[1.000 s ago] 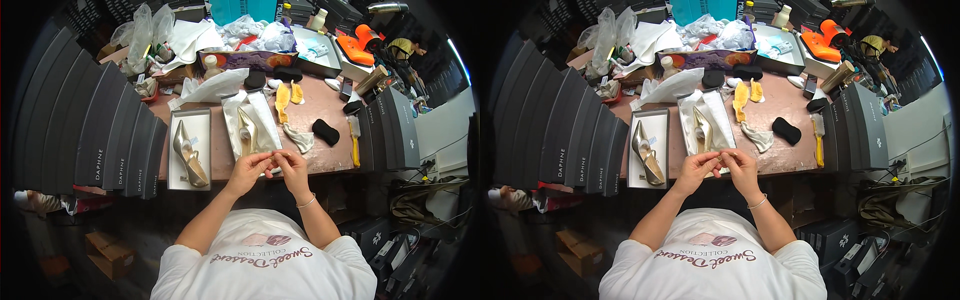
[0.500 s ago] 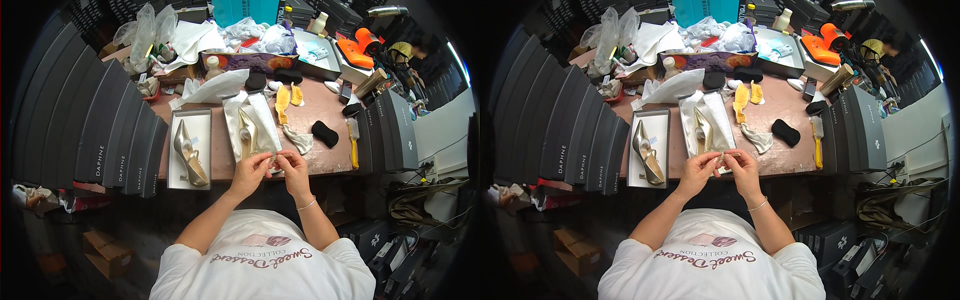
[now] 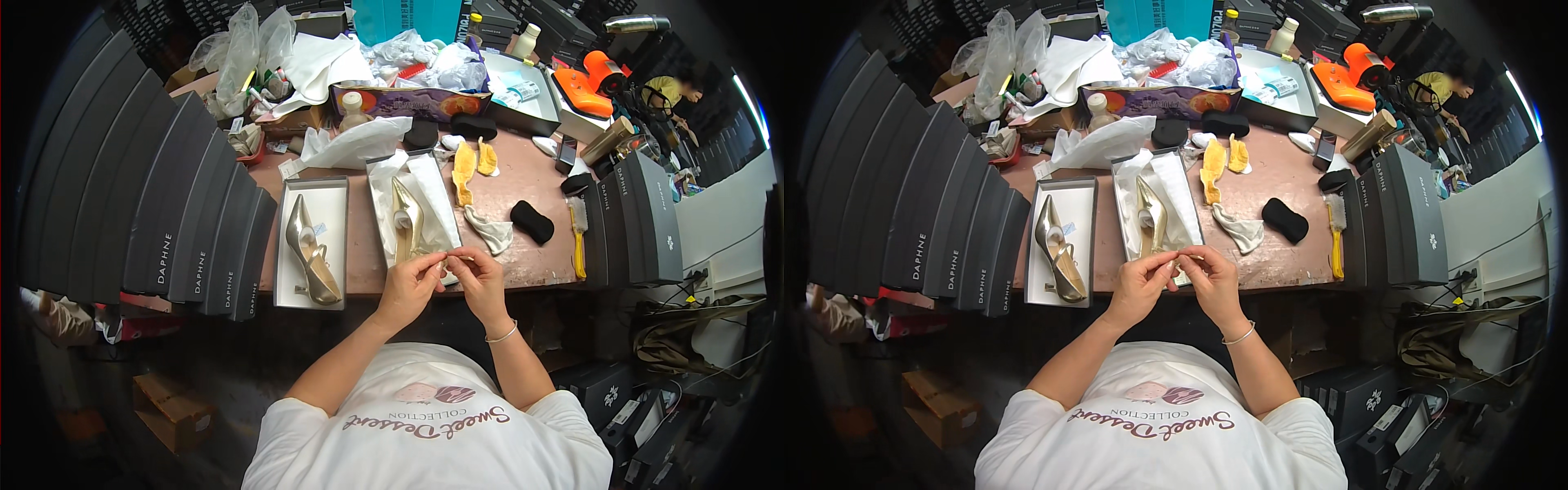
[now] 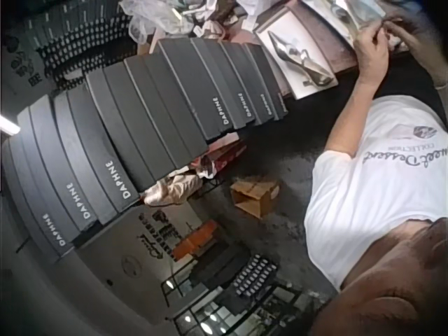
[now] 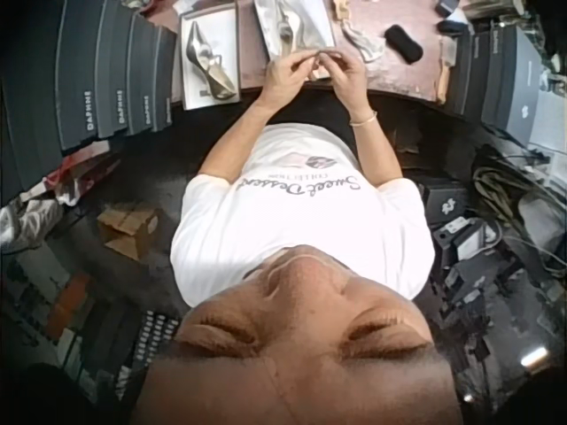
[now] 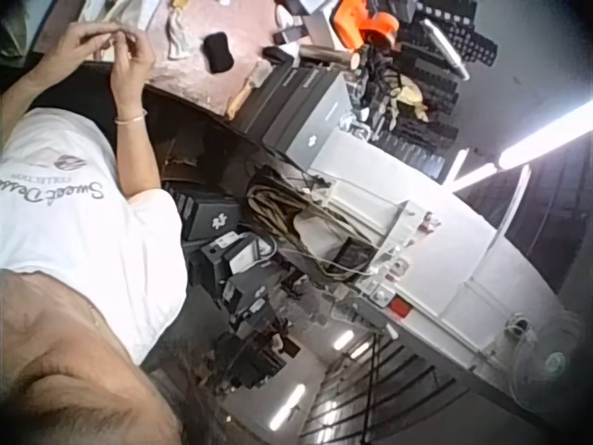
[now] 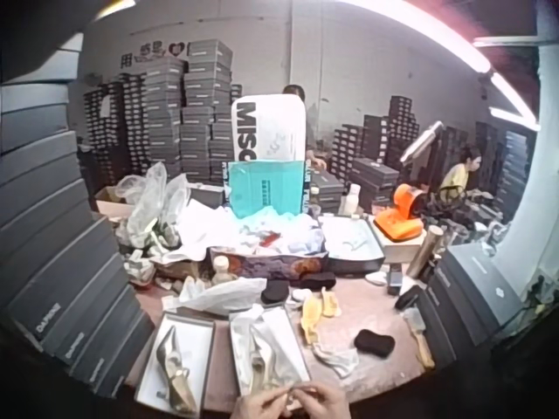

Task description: Cleaning, inspecting, and packaging gold high-heeled shoes into brand-name boxes.

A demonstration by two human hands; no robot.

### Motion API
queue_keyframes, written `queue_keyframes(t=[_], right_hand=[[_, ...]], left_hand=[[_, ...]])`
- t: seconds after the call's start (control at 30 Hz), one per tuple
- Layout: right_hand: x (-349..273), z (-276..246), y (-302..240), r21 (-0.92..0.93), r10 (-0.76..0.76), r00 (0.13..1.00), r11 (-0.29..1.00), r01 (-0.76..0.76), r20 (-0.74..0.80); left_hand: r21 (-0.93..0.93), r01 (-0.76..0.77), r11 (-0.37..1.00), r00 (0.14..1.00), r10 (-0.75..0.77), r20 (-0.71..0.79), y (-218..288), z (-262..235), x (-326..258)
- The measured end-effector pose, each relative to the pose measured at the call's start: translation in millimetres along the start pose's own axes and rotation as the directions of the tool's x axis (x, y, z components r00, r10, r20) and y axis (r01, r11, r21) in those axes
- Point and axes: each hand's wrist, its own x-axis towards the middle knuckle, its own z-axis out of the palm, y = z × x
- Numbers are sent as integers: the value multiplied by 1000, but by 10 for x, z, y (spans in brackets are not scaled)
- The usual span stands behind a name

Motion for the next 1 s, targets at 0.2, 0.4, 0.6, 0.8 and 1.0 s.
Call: queue_keyframes(t=[0.2, 0.4, 0.6, 0.8, 1.0], right_hand=[[2, 58, -57, -149, -135, 990, 980, 129, -32], [-13, 136, -342, -483, -374, 914, 777, 403, 159], [317, -27, -223, -381, -263, 922, 852, 360, 284], [571, 143, 51, -246, -118, 861, 931, 269, 496], [437, 311, 93, -303, -172, 954, 921, 245, 246]], left_hand=[[47, -37, 998, 999, 39, -27, 45, -6, -5], [342, -340, 876, 916, 391, -91, -15, -46, 13], [-253, 62, 966, 994, -37, 103, -95, -439, 81], [-224, 69, 972, 993, -46, 108, -77, -707, 91], [-558, -14, 830, 995, -46, -93, -316, -522, 141]])
